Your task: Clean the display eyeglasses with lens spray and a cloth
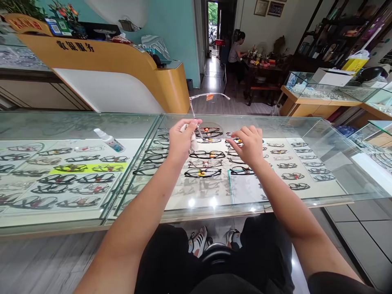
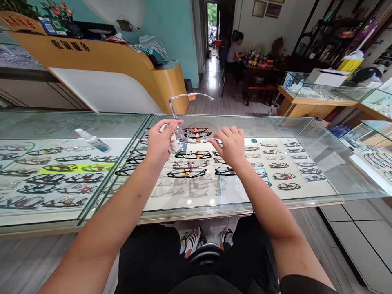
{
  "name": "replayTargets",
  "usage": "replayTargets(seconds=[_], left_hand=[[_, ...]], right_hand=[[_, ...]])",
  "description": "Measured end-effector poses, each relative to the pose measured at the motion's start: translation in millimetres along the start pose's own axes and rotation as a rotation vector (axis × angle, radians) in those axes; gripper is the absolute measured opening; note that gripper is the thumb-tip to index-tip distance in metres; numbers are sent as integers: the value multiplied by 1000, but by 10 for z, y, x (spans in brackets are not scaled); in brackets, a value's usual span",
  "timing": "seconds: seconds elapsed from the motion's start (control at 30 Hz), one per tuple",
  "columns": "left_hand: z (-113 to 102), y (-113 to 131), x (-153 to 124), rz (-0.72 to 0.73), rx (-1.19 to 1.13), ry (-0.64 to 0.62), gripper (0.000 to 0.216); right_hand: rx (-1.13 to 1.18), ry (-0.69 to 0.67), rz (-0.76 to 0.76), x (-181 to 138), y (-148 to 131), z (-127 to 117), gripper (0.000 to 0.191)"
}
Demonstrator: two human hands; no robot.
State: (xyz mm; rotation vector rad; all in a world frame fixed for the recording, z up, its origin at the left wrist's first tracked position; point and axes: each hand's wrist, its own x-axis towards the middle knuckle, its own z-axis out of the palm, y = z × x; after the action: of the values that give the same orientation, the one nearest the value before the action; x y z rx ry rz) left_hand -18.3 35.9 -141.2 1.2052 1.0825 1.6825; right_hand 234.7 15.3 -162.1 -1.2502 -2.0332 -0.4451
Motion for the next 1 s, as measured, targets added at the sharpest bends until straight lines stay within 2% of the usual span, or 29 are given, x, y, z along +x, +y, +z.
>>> replayTargets(seconds=[0.1,0.23,0.37,0.47,0.63,0.77,0.9,0.97,1.0], left_hand=[[29,-16,-34,45,23,-35,30],[102,11,-163,140,103,-182,21],[189,7,-293,244,162,-315,17],[226,-22,-346,293,202,-343,15],[231,-13,-382,263,225,-365,17],[245,24,-404,252,202,-403,21],[232,80,-401,219,190,-391,27],[200,151,-408,172,206,-492,23],[184,199,-423,116,231,-606,20]], right_hand=[[49,-50,-13,-4,-76,-49,27],[258,-69,19,-21,-242,-78,38],[521,-86,3,-55,-336,15,53],[606,-97,55,-78,-354,82,51],[705,-67,115,-107,-426,95,38],[769,9,105,-134,-478,91,40],[771,71,141,-97,-399,37,43],[771,109,212,-54,-307,6,44],[768,142,251,-32,-255,-2,44]])
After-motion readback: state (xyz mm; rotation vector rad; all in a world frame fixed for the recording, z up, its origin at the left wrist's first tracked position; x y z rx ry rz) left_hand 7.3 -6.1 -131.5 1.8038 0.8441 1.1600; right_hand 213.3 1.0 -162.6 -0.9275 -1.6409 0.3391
